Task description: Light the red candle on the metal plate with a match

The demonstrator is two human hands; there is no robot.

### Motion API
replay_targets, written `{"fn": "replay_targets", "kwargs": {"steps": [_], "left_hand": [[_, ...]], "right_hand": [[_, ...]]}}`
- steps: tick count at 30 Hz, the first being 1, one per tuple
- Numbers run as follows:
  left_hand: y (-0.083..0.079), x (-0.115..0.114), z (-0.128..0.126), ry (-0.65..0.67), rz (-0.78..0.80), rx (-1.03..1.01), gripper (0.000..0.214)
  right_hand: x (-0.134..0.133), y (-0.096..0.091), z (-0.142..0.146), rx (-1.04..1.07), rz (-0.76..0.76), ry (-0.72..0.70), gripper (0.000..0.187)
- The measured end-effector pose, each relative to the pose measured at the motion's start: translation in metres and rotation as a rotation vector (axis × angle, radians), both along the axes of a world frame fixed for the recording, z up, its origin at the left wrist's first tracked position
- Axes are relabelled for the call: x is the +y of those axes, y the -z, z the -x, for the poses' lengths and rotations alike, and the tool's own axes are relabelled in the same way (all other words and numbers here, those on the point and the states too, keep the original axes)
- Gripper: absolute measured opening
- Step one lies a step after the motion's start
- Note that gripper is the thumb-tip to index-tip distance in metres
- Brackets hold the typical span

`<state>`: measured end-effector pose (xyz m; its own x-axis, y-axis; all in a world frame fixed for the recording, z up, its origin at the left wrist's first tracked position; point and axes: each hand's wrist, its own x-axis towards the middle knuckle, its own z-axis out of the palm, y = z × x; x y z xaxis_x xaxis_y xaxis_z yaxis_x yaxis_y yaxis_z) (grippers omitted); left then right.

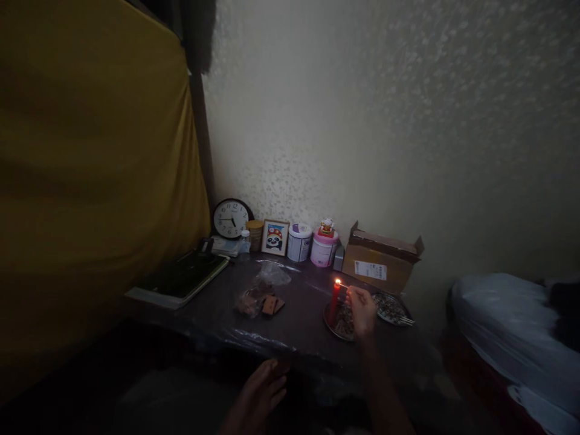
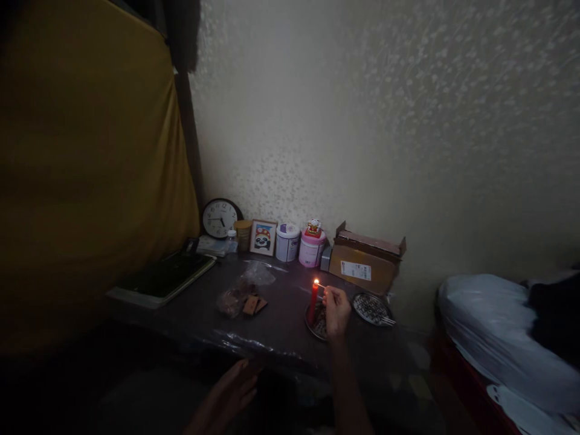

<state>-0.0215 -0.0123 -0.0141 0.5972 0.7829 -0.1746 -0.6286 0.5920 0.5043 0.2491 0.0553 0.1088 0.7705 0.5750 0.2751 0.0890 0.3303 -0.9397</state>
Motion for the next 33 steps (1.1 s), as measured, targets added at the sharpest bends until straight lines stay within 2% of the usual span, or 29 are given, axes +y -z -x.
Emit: {"fn": "replay_targets", "kwargs": {"steps": [5, 11, 14, 27, 30, 33], "left_hand": [[0.002, 0.002, -0.001, -0.01, -0.006, -0.015, 0.027], [-0.017, -0.003, 0.001, -0.015, -0.046, 0.026, 0.021], [-0.021, -0.004, 0.003, -0.001, -0.057, 0.038, 0.02], [-0.008, 0.0, 0.001, 0.003, -0.049, 0.018, 0.027], [-0.006, 0.001, 0.001, 0.008, -0.034, 0.03, 0.025], [-0.002, 0.003, 0.001, -0.002, -0.002, 0.027, 0.025]], "right_hand": [[-0.002, -0.001, 0.001, -0.003, 0.012, -0.006, 0.027], [-0.004, -0.001, 0.002, -0.01, 0.024, 0.003, 0.025], [-0.004, 0.0, 0.001, -0.01, 0.029, 0.009, 0.023], [-0.016, -0.011, 0.007, 0.065, -0.032, -0.037, 0.019], [-0.02, -0.021, 0.007, 0.103, -0.075, -0.067, 0.02], [-0.037, -0.049, -0.006, 0.109, -0.148, -0.096, 0.019]]}}
